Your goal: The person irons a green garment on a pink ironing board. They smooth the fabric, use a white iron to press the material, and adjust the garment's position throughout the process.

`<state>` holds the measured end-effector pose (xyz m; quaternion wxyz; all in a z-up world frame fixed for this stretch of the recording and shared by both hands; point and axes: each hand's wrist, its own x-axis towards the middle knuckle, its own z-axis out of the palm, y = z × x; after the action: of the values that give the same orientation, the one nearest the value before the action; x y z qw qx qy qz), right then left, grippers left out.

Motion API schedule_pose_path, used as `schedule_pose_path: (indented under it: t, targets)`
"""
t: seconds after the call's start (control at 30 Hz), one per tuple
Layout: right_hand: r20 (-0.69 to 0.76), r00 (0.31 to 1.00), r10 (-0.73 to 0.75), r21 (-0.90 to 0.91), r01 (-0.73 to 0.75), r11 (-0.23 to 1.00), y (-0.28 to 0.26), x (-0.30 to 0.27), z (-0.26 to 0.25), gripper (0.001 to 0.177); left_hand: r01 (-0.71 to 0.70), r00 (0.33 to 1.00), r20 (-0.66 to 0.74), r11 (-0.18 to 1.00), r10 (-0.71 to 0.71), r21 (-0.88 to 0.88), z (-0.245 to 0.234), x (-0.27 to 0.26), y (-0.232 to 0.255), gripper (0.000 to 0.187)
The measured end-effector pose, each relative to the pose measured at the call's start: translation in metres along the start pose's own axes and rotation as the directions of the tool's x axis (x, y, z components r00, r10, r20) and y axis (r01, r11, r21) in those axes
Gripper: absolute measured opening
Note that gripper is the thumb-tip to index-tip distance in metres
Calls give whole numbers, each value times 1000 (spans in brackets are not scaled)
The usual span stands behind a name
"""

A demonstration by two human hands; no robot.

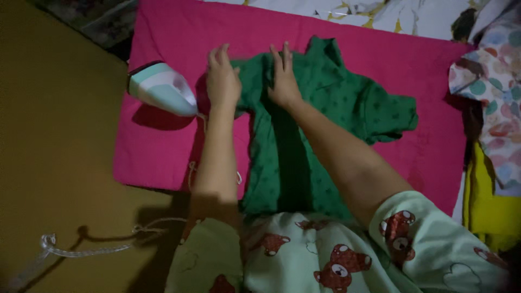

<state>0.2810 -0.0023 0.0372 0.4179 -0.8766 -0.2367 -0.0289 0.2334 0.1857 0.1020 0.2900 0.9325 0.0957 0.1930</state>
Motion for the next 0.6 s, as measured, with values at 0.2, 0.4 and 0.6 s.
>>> schedule_pose_path:
  t: [0.2, 0.4, 0.6]
  targets:
    - [53, 995, 87, -91, -82, 992, 6, -61, -15, 89, 285, 939, 142, 939, -314, 190, 8, -43, 25, 42]
    - [161, 969, 186, -233, -146, 961, 11, -126, -23, 76, 453, 454, 563, 723, -691, 522, 22, -74, 27, 65]
    - [164, 951, 261, -317, -200, 927, 11, -178, -33, 59, 515, 601, 748, 852, -281, -93, 50, -127, -5, 76]
